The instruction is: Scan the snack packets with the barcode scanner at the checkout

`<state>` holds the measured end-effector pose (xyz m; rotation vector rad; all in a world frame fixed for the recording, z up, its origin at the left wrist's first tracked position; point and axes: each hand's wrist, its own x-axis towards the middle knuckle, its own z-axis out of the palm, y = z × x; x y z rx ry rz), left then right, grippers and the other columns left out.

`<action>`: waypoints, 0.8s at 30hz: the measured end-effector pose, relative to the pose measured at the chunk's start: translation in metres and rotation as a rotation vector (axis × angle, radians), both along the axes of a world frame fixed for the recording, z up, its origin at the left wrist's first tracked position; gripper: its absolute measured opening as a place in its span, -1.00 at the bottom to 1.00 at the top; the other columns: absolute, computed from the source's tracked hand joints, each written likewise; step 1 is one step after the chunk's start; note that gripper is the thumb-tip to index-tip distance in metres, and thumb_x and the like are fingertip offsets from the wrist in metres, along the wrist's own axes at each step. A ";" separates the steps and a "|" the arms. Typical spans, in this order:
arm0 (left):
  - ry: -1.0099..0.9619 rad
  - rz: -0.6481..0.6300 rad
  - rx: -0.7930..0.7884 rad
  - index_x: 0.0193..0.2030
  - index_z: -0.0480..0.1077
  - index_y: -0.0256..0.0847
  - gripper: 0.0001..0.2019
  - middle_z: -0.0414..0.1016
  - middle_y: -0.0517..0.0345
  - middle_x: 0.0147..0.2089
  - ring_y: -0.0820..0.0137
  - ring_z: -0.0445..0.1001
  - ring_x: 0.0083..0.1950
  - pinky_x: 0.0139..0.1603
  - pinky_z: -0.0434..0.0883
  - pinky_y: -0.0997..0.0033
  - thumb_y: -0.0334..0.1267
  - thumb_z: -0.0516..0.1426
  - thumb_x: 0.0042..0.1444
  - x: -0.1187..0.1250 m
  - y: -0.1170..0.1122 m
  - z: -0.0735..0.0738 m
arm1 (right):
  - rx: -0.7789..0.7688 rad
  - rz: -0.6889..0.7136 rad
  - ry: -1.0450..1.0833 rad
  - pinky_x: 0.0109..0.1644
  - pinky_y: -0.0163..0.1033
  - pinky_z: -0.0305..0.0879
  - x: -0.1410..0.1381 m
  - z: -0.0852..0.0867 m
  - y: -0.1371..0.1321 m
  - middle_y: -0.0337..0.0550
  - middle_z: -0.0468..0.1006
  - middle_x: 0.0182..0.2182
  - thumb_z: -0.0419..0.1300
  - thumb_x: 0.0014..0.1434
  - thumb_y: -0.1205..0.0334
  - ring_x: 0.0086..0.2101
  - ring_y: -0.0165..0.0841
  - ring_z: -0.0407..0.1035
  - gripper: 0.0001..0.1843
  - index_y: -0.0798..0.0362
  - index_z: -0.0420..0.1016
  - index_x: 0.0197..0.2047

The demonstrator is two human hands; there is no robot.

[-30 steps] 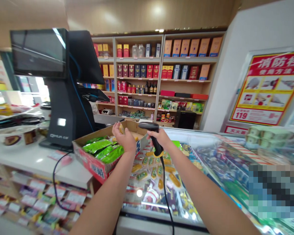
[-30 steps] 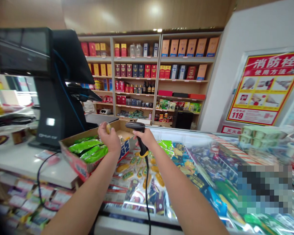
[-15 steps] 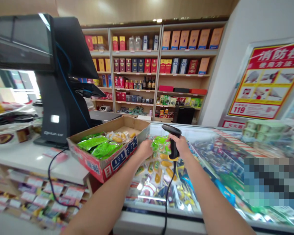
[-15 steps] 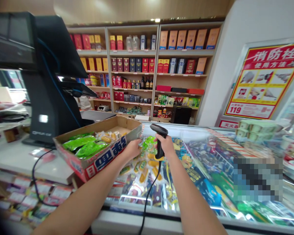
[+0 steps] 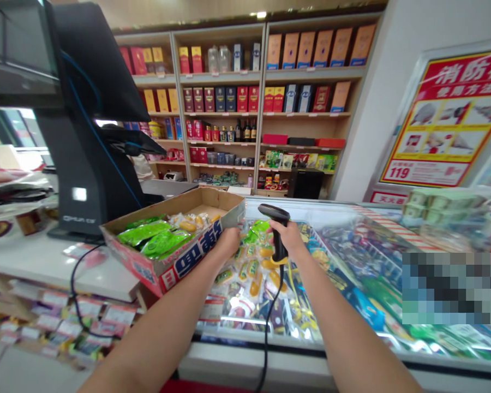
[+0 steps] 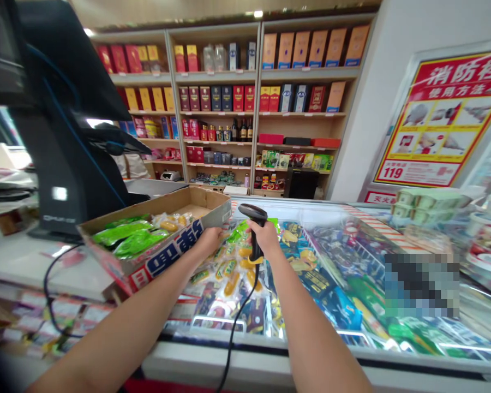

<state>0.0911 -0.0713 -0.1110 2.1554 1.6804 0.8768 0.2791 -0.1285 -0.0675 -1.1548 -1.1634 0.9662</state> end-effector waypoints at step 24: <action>-1.734 -0.269 -0.245 -0.35 0.24 -0.24 -0.71 0.42 0.31 -0.50 0.50 0.48 -0.47 -0.17 0.51 0.29 -0.49 0.29 -0.13 0.023 -0.023 0.026 | -0.052 0.329 -0.322 -0.67 -0.31 0.27 0.024 0.021 -0.019 -0.18 0.53 -0.59 0.28 -0.10 0.13 -0.73 -0.41 0.32 -0.79 0.11 0.42 -0.47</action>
